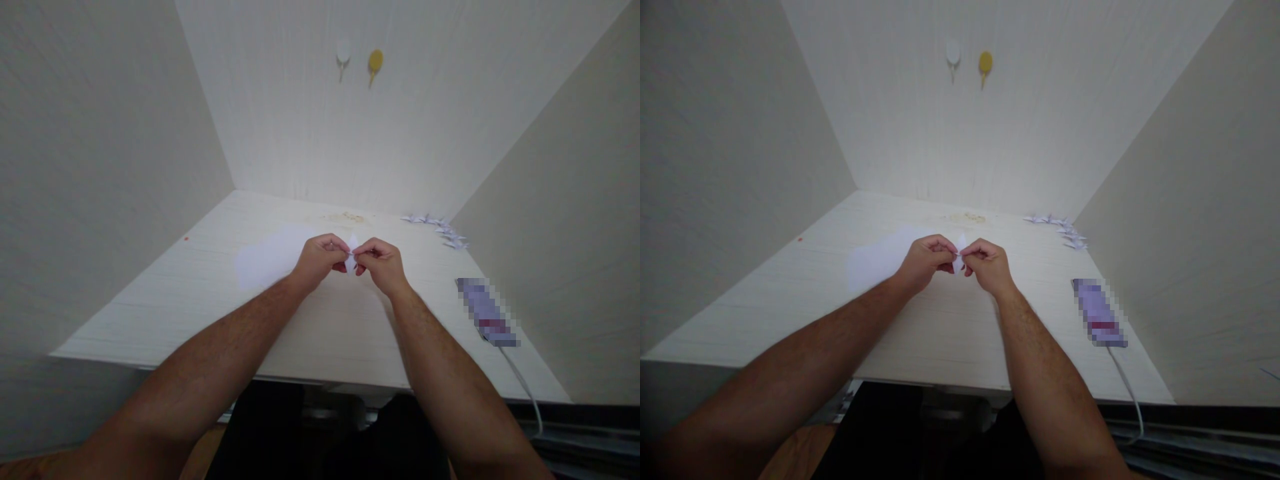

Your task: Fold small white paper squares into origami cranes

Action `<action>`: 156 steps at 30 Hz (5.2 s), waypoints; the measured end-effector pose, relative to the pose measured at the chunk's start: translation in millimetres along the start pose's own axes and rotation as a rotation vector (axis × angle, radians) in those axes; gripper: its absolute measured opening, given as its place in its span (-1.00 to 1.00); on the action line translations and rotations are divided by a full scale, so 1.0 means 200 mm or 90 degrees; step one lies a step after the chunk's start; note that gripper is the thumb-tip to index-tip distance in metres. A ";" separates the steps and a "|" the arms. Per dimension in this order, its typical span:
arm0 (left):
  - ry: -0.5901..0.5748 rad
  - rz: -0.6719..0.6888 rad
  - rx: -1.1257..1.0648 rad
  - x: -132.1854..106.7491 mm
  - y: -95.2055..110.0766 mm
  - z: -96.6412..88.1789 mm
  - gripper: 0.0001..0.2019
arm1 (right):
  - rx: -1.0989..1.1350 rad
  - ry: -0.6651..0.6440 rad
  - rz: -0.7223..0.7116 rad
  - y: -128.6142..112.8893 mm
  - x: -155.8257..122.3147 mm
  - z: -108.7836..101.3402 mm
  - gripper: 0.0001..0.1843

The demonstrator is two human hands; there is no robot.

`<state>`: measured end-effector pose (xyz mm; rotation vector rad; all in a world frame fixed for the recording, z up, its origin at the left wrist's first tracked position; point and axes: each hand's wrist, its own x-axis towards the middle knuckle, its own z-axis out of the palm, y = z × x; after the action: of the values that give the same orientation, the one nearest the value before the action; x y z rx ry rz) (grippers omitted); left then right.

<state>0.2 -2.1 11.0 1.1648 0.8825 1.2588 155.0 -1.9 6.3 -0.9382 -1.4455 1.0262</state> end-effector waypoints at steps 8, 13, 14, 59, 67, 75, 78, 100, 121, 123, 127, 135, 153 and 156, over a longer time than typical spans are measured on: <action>0.026 0.072 0.092 0.01 -0.03 0.01 -0.91 | -0.043 0.045 -0.023 0.05 0.00 0.05 -0.89; 0.026 0.086 0.070 0.01 -0.04 0.02 -0.89 | 0.016 0.075 0.001 0.05 0.00 0.07 -0.90; 0.030 0.076 0.056 0.01 -0.04 0.02 -0.90 | 0.026 0.073 0.001 0.05 0.00 0.07 -0.91; 0.085 0.076 0.041 0.04 -0.06 -0.01 -0.77 | 0.073 0.091 0.082 0.03 0.00 0.05 -0.83; 0.098 0.082 0.114 0.04 -0.06 -0.02 -0.82 | 0.016 0.081 0.092 0.03 0.00 0.05 -0.82; 0.102 0.060 0.129 0.04 -0.07 -0.03 -0.83 | -0.023 0.077 0.106 0.03 0.01 0.05 -0.82; 0.100 0.059 0.128 0.04 -0.07 -0.03 -0.83 | -0.026 0.074 0.118 0.03 0.01 0.04 -0.82; 0.062 0.034 0.058 0.04 -0.05 -0.02 -0.77 | -0.047 0.115 0.105 0.02 0.01 0.07 -0.85; 0.061 0.033 0.096 0.03 -0.07 -0.02 -0.85 | -0.040 0.120 0.034 0.05 0.02 0.04 -0.78; 0.039 -0.031 0.038 0.03 -0.06 -0.01 -0.85 | -0.047 0.107 0.015 0.06 0.02 0.04 -0.80; 0.017 -0.103 -0.018 0.02 -0.05 -0.02 -0.79 | -0.097 0.063 -0.011 0.08 0.01 0.03 -0.87; 0.051 -0.075 -0.024 0.02 -0.05 -0.01 -0.80 | -0.230 0.046 -0.067 0.08 0.00 0.03 -0.87; 0.076 -0.072 -0.107 0.04 -0.06 0.00 -0.80 | -0.375 0.084 -0.187 0.09 0.01 0.03 -0.77; 0.056 -0.094 -0.165 0.05 -0.05 -0.01 -0.80 | -0.386 0.074 -0.180 0.08 0.01 0.03 -0.83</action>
<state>2.4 8.0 1.1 0.8298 0.8261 1.2681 148.6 4.9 -8.9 -1.1497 -1.7660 0.3139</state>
